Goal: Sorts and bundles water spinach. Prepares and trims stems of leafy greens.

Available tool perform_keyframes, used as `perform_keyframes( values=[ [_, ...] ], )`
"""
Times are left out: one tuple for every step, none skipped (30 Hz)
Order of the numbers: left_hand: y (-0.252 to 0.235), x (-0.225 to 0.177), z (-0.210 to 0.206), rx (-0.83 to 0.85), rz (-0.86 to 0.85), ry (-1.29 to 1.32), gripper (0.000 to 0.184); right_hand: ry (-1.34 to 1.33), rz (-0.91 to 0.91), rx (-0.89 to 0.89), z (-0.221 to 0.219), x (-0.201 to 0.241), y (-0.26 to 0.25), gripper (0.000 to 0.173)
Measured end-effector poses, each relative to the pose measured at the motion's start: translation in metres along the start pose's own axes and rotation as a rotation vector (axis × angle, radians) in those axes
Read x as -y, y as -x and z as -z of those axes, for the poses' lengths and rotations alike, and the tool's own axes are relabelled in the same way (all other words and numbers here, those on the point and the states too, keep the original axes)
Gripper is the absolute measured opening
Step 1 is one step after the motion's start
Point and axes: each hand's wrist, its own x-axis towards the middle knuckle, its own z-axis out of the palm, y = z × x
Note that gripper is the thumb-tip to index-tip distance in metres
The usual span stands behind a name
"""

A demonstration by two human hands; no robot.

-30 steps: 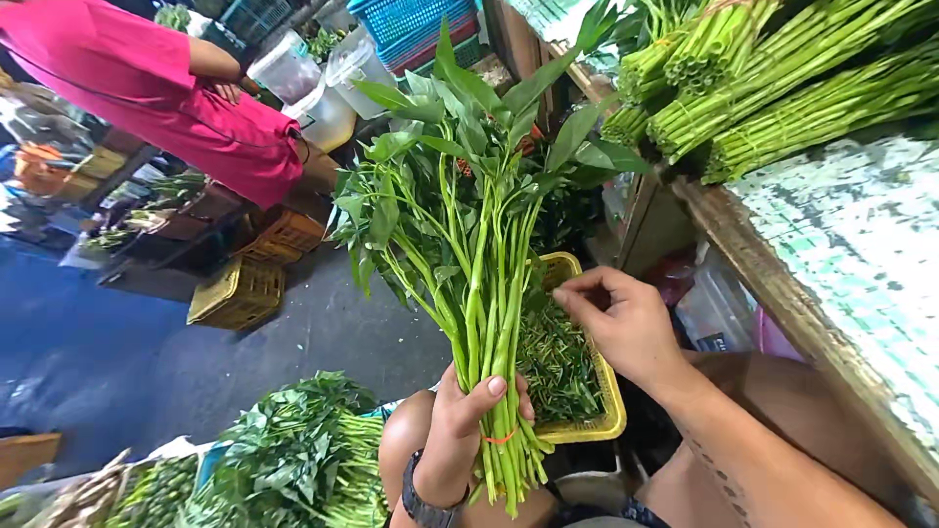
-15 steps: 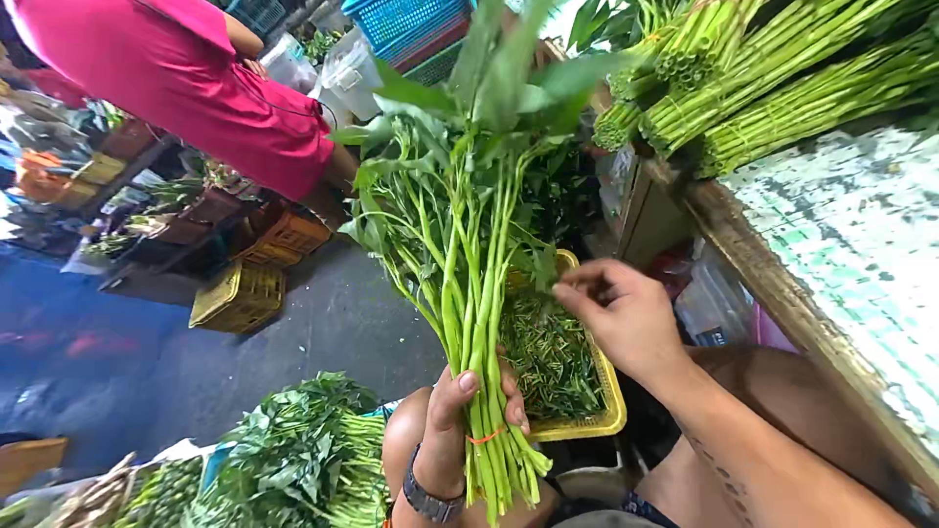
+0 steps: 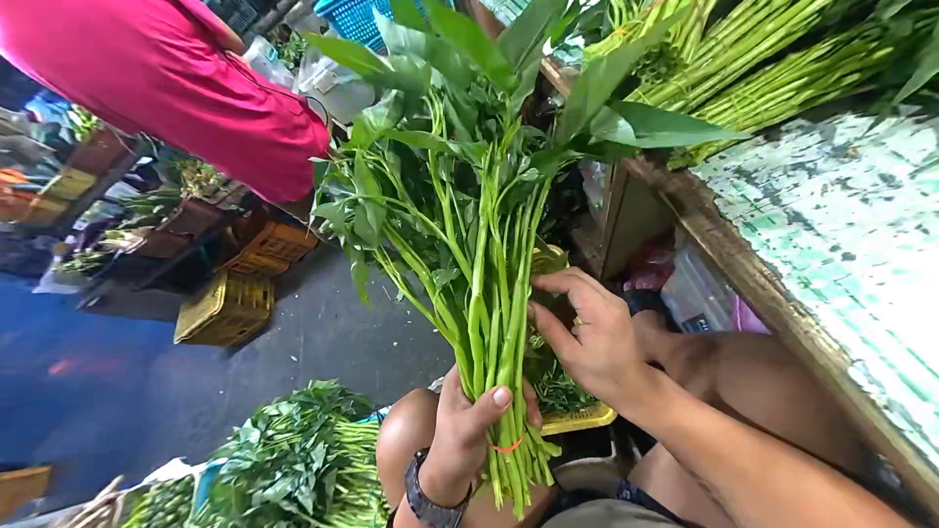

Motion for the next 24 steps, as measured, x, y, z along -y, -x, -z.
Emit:
perform_keyframes(
  values=[
    [0.0, 0.001, 0.0, -0.007, -0.011, -0.018, 0.05, -0.009, 0.001, -0.021, -0.001, 0.001, 0.001, 0.023],
    [-0.001, 0.001, 0.0, -0.013, -0.018, -0.03, 0.05, -0.014, 0.005, -0.031, -0.001, 0.003, 0.001, 0.023],
    [-0.001, 0.001, 0.0, -0.025, -0.017, -0.032, 0.05, -0.012, 0.008, -0.023, -0.001, 0.004, 0.002, 0.025],
    [-0.001, -0.001, 0.001, -0.034, -0.012, -0.022, 0.051, -0.003, 0.011, -0.007, -0.001, 0.005, 0.002, 0.028],
    [0.0, -0.002, 0.002, -0.035, 0.003, -0.005, 0.051, -0.002, 0.017, 0.008, -0.001, 0.006, 0.003, 0.03],
    [0.0, -0.004, 0.003, -0.032, 0.023, 0.021, 0.052, -0.005, 0.025, 0.019, -0.001, 0.006, 0.004, 0.033],
    [0.0, -0.006, 0.005, -0.03, 0.046, 0.053, 0.052, -0.004, 0.033, 0.027, -0.002, 0.007, 0.006, 0.035],
    [0.001, -0.008, 0.006, -0.026, 0.07, 0.093, 0.053, -0.004, 0.041, 0.029, -0.003, 0.008, 0.007, 0.036],
    [0.001, -0.009, 0.006, -0.022, 0.091, 0.138, 0.054, 0.001, 0.047, 0.027, -0.004, 0.008, 0.007, 0.038],
    [0.001, -0.011, 0.007, -0.011, 0.11, 0.193, 0.053, 0.013, 0.053, 0.028, -0.004, 0.009, 0.007, 0.038],
    [0.0, -0.012, 0.007, 0.003, 0.124, 0.259, 0.052, 0.023, 0.066, 0.032, -0.003, 0.009, 0.007, 0.039],
    [0.0, -0.013, 0.008, 0.018, 0.14, 0.326, 0.051, 0.032, 0.082, 0.034, -0.003, 0.009, 0.006, 0.039],
    [0.0, -0.014, 0.009, 0.034, 0.154, 0.385, 0.05, 0.037, 0.099, 0.028, -0.003, 0.008, 0.005, 0.039],
    [-0.001, -0.015, 0.01, 0.053, 0.165, 0.437, 0.05, 0.03, 0.108, 0.021, -0.003, 0.008, 0.005, 0.039],
    [-0.002, -0.015, 0.011, 0.079, 0.171, 0.482, 0.049, 0.008, 0.115, 0.007, -0.003, 0.008, 0.004, 0.039],
    [-0.003, -0.014, 0.013, 0.115, 0.172, 0.521, 0.048, -0.028, 0.129, -0.018, -0.002, 0.008, 0.005, 0.04],
    [-0.004, -0.014, 0.015, 0.143, 0.173, 0.545, 0.048, -0.068, 0.163, -0.064, -0.002, 0.009, 0.006, 0.039],
    [-0.005, -0.014, 0.015, 0.159, 0.174, 0.564, 0.049, -0.089, 0.224, -0.118, 0.0, 0.009, 0.008, 0.036],
    [-0.005, -0.014, 0.016, 0.167, 0.18, 0.595, 0.05, -0.097, 0.309, -0.15, 0.002, 0.009, 0.01, 0.029],
    [-0.005, -0.015, 0.016, 0.175, 0.181, 0.632, 0.05, -0.101, 0.406, -0.146, 0.005, 0.009, 0.013, 0.022],
    [-0.006, -0.016, 0.015, 0.18, 0.174, 0.667, 0.049, -0.096, 0.491, -0.113, 0.005, 0.01, 0.015, 0.017],
    [-0.006, -0.017, 0.015, 0.197, 0.168, 0.706, 0.049, -0.078, 0.538, -0.067, 0.003, 0.011, 0.016, 0.016],
    [-0.006, -0.017, 0.016, 0.217, 0.163, 0.744, 0.047, -0.04, 0.515, -0.007, -0.001, 0.011, 0.017, 0.018],
    [-0.007, -0.017, 0.017, 0.242, 0.171, 0.789, 0.046, 0.033, 0.429, 0.074, -0.006, 0.009, 0.019, 0.022]
  ],
)
